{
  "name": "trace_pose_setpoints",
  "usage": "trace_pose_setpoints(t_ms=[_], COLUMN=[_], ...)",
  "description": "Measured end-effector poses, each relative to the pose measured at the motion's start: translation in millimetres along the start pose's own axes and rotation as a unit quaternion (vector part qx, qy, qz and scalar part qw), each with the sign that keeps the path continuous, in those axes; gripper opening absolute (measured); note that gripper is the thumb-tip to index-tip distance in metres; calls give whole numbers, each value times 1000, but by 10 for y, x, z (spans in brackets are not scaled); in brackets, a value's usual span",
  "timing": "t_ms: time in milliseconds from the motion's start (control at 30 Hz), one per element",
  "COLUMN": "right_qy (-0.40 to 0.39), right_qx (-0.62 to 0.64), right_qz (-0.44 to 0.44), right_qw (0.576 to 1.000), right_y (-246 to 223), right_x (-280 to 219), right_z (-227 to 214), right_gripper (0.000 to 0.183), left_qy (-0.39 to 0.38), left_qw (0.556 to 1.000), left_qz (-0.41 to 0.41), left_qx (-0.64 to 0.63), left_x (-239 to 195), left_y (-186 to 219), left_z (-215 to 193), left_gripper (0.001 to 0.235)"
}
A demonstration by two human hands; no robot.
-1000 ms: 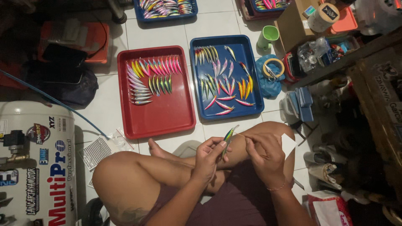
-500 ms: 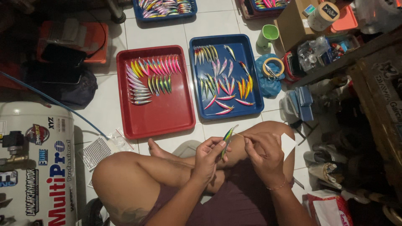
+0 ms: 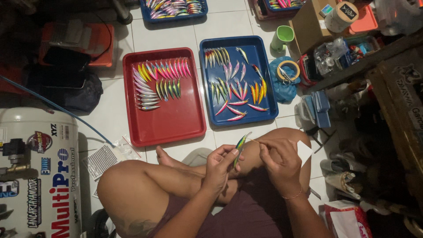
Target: The person sits on the floor and assembles fishing lures by inserting small hooks into the body of each lure. They pick lures from a blue tray, perform the insertion, and place the finished lures into a red tray. The process is repeated for multiple lures.
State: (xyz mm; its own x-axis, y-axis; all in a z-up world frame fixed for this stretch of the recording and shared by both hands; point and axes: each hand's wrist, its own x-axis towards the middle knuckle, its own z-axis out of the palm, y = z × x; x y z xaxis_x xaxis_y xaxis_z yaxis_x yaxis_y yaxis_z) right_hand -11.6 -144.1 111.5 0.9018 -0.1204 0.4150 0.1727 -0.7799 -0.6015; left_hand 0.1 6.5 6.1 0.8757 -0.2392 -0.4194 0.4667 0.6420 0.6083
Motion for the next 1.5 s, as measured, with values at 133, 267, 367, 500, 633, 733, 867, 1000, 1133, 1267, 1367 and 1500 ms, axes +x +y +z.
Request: trace_pose_setpoints(t_ms=[133, 267, 367, 500, 633, 733, 867, 1000, 1133, 1267, 1367, 1500], right_qy=[30, 25, 17, 27, 29, 38, 38, -7, -18, -54, -45, -107], right_qx=[112, 266, 321, 322, 328, 322, 372, 373, 311, 205, 115, 49], right_qz=[94, 204, 228, 227, 220, 190, 233, 264, 257, 257, 280, 275], right_qw=[989, 942, 919, 919, 918, 927, 897, 889, 915, 943, 952, 954], right_y=[134, 124, 208, 257, 255, 375, 602, 1282, 1569, 1939, 2569, 3095], right_x=[15, 76, 60, 55, 159, 290, 566, 849, 1236, 1618, 1813, 2085], right_z=[81, 234, 399, 514, 568, 576, 436, 417, 420, 634, 1012, 1410], right_gripper=[11, 13, 14, 13, 13, 11, 15, 13, 26, 28, 26, 19], left_qy=[-25, -28, -17, 7, -5, 5, 35, 152, 154, 209, 232, 273], left_qw=[999, 999, 999, 1000, 1000, 1000, 997, 979, 969, 934, 906, 879], left_qz=[43, 34, 20, 8, -1, 19, 62, 123, 160, 183, 184, 141], left_qx=[13, 2, -23, -25, -9, 17, 4, 62, 106, 225, 303, 363], left_x=[3, 7, -7, -177, -69, 173, 713, 1008, 1843, 2456, 2578, 2606], left_y=[-33, -73, -90, 172, 132, 82, 86, 597, 646, 586, 546, 608], left_z=[-22, -26, 2, 202, 102, -133, -667, -674, -1207, -1696, -1795, -1622], left_gripper=[26, 25, 24, 24, 25, 28, 32, 45, 48, 39, 28, 25])
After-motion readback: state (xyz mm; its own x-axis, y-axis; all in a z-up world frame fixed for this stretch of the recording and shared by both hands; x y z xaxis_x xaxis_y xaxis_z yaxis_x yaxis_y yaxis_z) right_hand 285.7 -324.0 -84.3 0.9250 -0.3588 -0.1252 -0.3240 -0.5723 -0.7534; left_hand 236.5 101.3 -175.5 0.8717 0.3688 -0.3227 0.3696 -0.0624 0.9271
